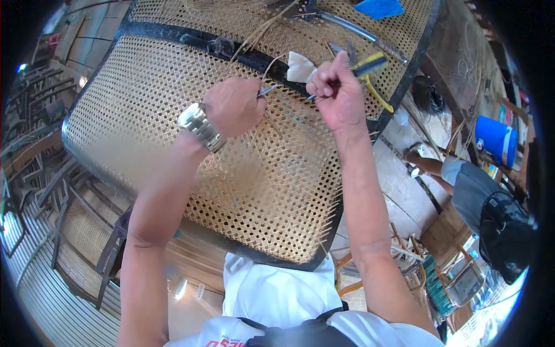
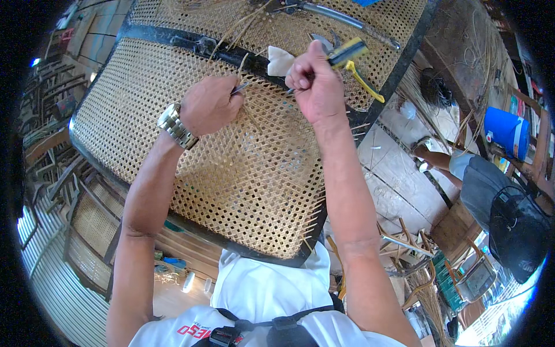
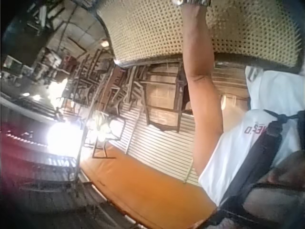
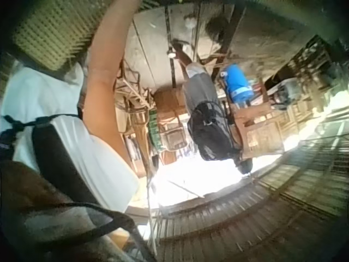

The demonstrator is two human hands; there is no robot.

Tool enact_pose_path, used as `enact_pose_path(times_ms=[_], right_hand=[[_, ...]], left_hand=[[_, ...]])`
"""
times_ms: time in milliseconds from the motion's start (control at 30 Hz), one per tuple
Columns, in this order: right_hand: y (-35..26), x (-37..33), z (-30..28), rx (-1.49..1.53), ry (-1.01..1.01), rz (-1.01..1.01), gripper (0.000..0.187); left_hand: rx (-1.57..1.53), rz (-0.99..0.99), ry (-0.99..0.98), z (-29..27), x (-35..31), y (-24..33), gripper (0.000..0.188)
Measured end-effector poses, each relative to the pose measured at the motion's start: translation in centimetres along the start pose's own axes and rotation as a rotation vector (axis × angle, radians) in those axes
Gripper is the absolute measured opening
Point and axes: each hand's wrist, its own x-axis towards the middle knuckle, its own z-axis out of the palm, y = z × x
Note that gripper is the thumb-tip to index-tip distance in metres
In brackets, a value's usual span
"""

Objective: Weaving and repairing the rattan seat of a chair frame.

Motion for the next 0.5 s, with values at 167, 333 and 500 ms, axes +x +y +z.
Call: enact_pose_path(times_ms=[167,333,500], right_hand=[[-1.2,-0.2,0.8,-0.159,0.040,-0.058,0.021],[-3.2,-1.9,2.9,-0.431,-0.036,0.129,0.017],[-3.9,-2.7,4.6,-0.480,0.111,0.098,0.022]], left_hand=[[-0.004,-0.011,-0.028,-0.4,0.1,-0.1,0.025],[-0.028,-0.049,-0.065,-0.6,0.4,0.3,0.026],[-0.013,-0.036,-0.103,-0.4,0.5,-0.3,0.026]])
